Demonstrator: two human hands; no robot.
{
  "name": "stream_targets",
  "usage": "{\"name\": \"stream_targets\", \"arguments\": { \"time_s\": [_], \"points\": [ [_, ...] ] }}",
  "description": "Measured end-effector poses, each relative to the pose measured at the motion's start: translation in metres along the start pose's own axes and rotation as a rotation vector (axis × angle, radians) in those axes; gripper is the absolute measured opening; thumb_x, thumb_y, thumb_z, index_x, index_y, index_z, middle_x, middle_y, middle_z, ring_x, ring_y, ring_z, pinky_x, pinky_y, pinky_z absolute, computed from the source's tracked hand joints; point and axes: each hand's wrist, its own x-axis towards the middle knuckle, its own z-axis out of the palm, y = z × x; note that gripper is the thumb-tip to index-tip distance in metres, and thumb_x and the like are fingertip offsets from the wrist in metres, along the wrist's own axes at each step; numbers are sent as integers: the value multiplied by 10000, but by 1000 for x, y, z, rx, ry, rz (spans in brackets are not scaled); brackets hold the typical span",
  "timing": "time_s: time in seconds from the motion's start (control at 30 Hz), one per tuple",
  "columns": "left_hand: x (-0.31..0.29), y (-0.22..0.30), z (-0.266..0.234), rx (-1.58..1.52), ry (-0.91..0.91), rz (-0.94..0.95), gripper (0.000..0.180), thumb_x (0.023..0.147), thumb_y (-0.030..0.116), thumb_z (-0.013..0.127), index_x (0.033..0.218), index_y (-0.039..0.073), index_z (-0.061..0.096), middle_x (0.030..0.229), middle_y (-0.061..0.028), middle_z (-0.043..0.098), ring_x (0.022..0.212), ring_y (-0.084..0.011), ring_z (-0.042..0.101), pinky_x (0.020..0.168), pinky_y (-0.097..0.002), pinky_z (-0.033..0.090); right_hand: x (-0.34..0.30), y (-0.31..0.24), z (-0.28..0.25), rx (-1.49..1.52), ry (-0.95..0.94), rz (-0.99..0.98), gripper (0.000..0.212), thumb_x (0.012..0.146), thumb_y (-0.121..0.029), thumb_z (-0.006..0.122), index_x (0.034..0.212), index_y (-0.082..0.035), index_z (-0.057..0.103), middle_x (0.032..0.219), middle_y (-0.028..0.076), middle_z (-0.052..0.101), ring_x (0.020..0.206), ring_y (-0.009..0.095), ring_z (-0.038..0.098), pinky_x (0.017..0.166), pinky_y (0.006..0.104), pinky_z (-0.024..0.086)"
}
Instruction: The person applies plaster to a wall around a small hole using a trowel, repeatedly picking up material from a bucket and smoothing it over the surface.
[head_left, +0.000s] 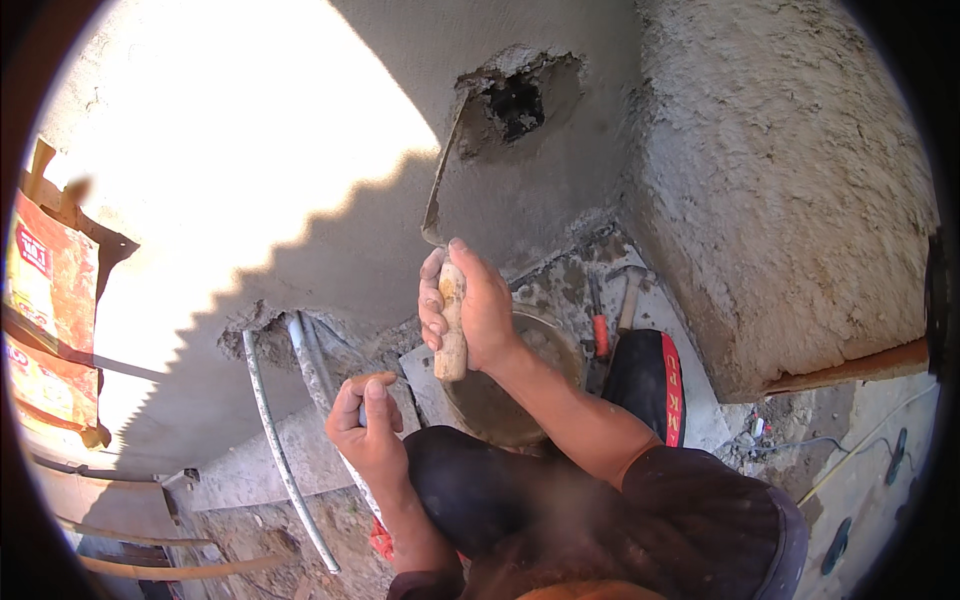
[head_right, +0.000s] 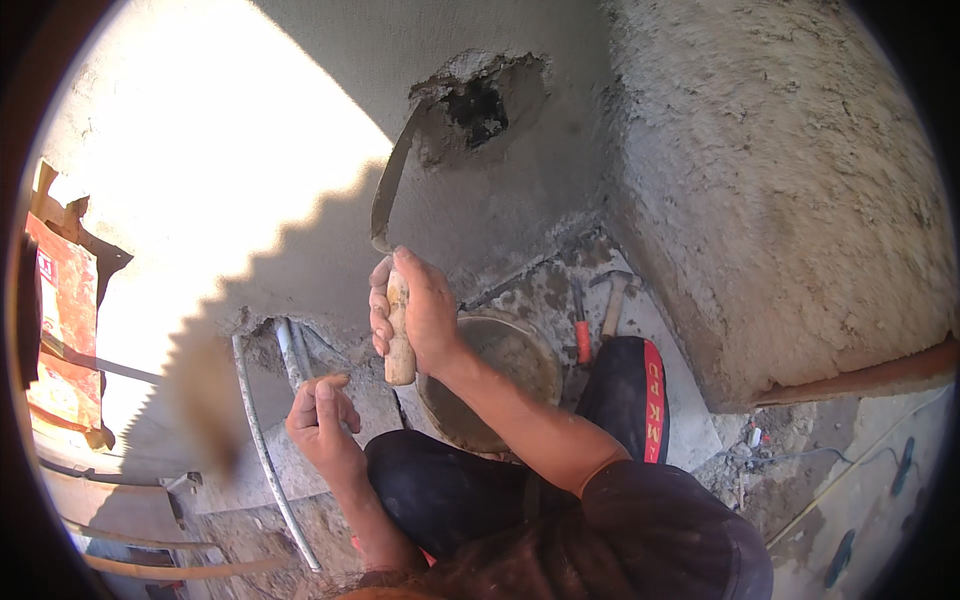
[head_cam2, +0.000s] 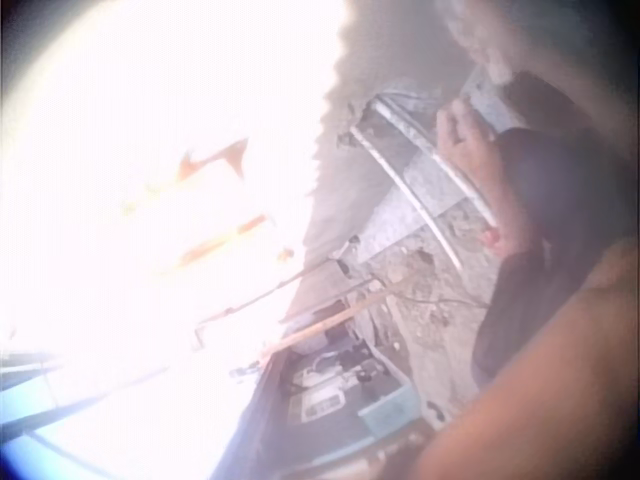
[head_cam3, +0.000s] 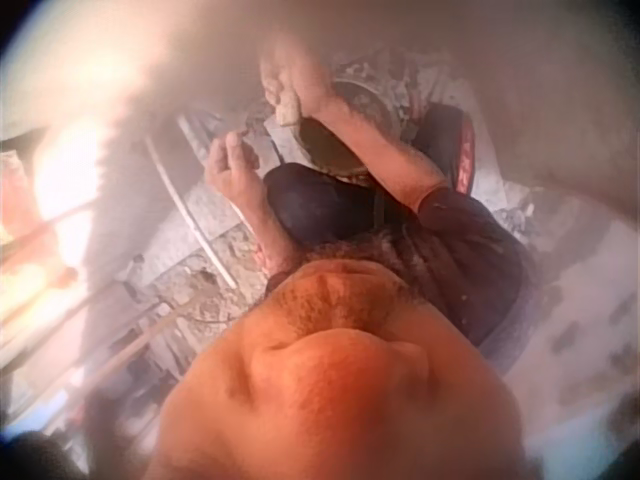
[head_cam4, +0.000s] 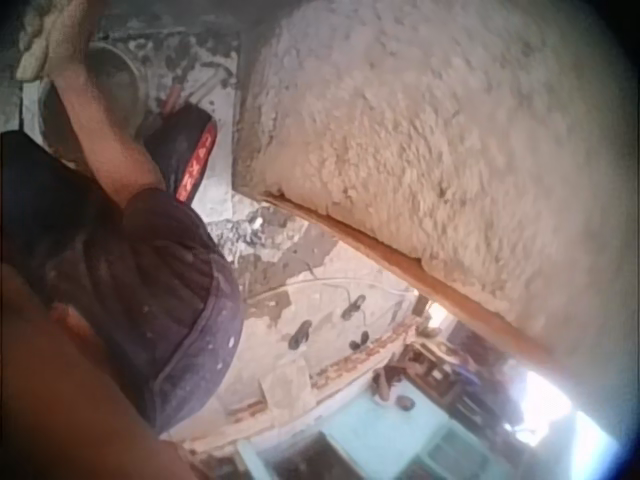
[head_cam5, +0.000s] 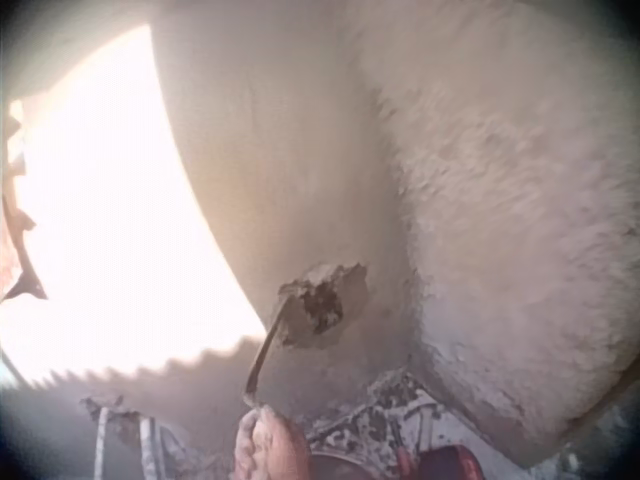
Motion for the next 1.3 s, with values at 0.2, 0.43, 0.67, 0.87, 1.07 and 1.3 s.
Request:
{"name": "stream_targets", "arguments": {
  "time_s": [0.2, 0.43, 0.67, 0.87, 1.07, 1.3],
  "points": [
    [1, 2, -1, 60, -55, 35, 322, 1025, 251, 609, 893, -30, 695, 577, 21, 472, 481, -56, 423, 466, -227, 311, 29, 2, -88, -882, 202, -423, 318, 1077, -298, 448, 916, -34, 520, 617, 25, 489, 450, 108, 501, 403, 290, 416],
    [1, 3, 0, -13, -74, -19, 254, 996, 200, 665, 901, -28, 720, 626, 33, 535, 509, -22, 420, 477, -203, 292, 57, 6, -105, -1447, 424, -680, 317, 1043, -220, 506, 1004, 85, 585, 739, 307, 642, 736, 519, 632, 637, 544, 486],
    [-1, 7, 13, -8, -128, 4, 259, 999, 203, 656, 903, -31, 714, 648, 32, 535, 517, -31, 418, 491, -211, 296, 3, -51, -72, -1175, 336, 33, 377, 1050, -282, 497, 962, 73, 586, 686, 309, 614, 720, 538, 618, 692, 557, 499],
    [0, 11, 22, -31, -135, 27, 210, 984, 166, 688, 916, -29, 724, 693, 33, 577, 529, -20, 415, 506, -197, 286, -4, -35, -104, -1311, 257, -274, 421, 1063, -320, 485, 896, 62, 545, 615, 188, 576, 486, 317, 607, 450, 426, 483],
    [-8, 24, 19, 52, -97, 9, 291, 1013, 231, 623, 900, -22, 711, 592, 40, 470, 512, -48, 427, 484, -221, 311, 22, -42, -70, -1085, 310, -134, 414, 1063, -326, 486, 861, 32, 531, 608, 101, 551, 420, 196, 557, 376, 344, 456],
    [-8, 18, 18, 51, -128, 42, 284, 1010, 228, 625, 903, -21, 711, 595, 37, 477, 510, -49, 425, 480, -222, 310, -18, -51, -62, -1015, 284, -10, 376, 1061, -347, 483, 870, -25, 513, 600, 19, 478, 434, 127, 514, 384, 319, 445]
  ]
}}
